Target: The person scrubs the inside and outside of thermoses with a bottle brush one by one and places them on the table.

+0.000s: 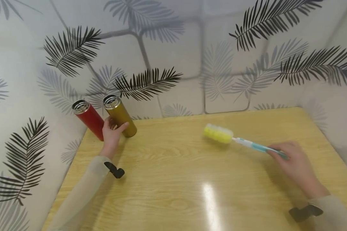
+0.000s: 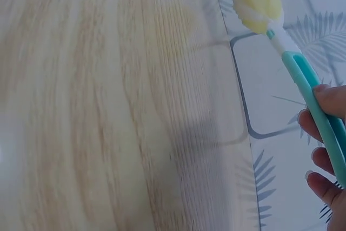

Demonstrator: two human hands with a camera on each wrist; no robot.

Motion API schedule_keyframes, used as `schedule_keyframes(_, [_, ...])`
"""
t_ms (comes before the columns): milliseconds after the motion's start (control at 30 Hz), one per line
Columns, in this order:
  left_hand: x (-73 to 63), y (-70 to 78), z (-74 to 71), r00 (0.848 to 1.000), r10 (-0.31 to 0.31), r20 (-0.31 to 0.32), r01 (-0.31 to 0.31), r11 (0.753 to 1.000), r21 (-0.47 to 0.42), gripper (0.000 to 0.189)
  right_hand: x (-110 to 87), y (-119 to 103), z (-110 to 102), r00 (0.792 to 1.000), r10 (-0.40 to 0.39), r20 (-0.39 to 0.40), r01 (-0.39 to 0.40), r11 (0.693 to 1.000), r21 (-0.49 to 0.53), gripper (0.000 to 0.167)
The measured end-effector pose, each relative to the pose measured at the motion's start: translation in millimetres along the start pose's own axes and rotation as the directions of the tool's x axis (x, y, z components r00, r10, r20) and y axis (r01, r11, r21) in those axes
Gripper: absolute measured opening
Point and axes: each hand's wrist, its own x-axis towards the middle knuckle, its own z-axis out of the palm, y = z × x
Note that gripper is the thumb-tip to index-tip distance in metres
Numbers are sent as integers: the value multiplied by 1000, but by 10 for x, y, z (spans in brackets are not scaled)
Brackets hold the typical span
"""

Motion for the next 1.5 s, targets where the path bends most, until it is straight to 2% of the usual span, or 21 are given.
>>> schedule_keyframes(200, [-21, -3, -32, 1000, -2, 7, 2, 1000, 13, 74, 16, 54, -95, 989, 148, -20, -148, 989, -12, 14])
schedule_keyframes(333, [-32, -2, -49, 1000, -4, 23, 3, 999, 35, 78, 8, 106, -168, 961, 274, -29, -275, 961, -38, 17])
schedule_keyframes(433, [-63, 11, -64, 999, -17, 52, 15, 999, 36, 86, -6, 157, -218, 945, 319, -64, -322, 946, -37, 19])
schedule_keyframes(567, [-220, 47, -80, 997, -38, 61, 36, 999, 32, 93, -35, 234, -282, 920, 380, -96, -385, 922, -40, 24])
schedule_keyframes(633, [-332, 64, -74, 999, -36, 39, 36, 999, 11, 91, -59, 282, -303, 890, 442, -114, -449, 893, -43, 28])
schedule_keyframes(767, [-545, 96, -65, 1000, -9, 9, 9, 1000, -29, 73, -109, 351, -312, 803, 585, -113, -593, 802, -65, 36])
schedule_keyframes(833, [-635, 104, -61, 1000, 9, 19, -8, 1000, -13, 64, -130, 367, -314, 756, 649, -86, -655, 748, -109, 41])
schedule_keyframes(900, [-714, 108, -57, 999, 20, 46, -21, 1000, 14, 58, -145, 393, -321, 724, 688, -49, -688, 715, -128, 45])
schedule_keyframes(967, [-788, 103, -52, 997, 25, 76, -28, 999, 38, 54, -167, 423, -330, 722, 692, -5, -685, 713, -148, 47])
schedule_keyframes(1100, [-914, 68, -24, 985, 31, 171, -51, 993, 111, 49, -215, 491, -353, 773, 624, 115, -596, 776, -209, 47])
schedule_keyframes(1200, [-988, 56, 7, 964, 28, 266, -76, 983, 170, 48, -231, 505, -352, 788, 582, 199, -523, 805, -281, 51])
schedule_keyframes(1333, [-1062, 65, 62, 929, 9, 370, -97, 971, 220, 48, -222, 471, -324, 774, 577, 262, -490, 807, -330, 52])
schedule_keyframes(1400, [-1090, 64, 90, 917, 4, 399, -104, 968, 229, 47, -216, 454, -306, 776, 571, 268, -482, 811, -333, 47])
schedule_keyframes(1500, [-1124, 48, 118, 904, 24, 427, -136, 963, 233, 45, -205, 442, -296, 766, 578, 281, -483, 806, -342, 46])
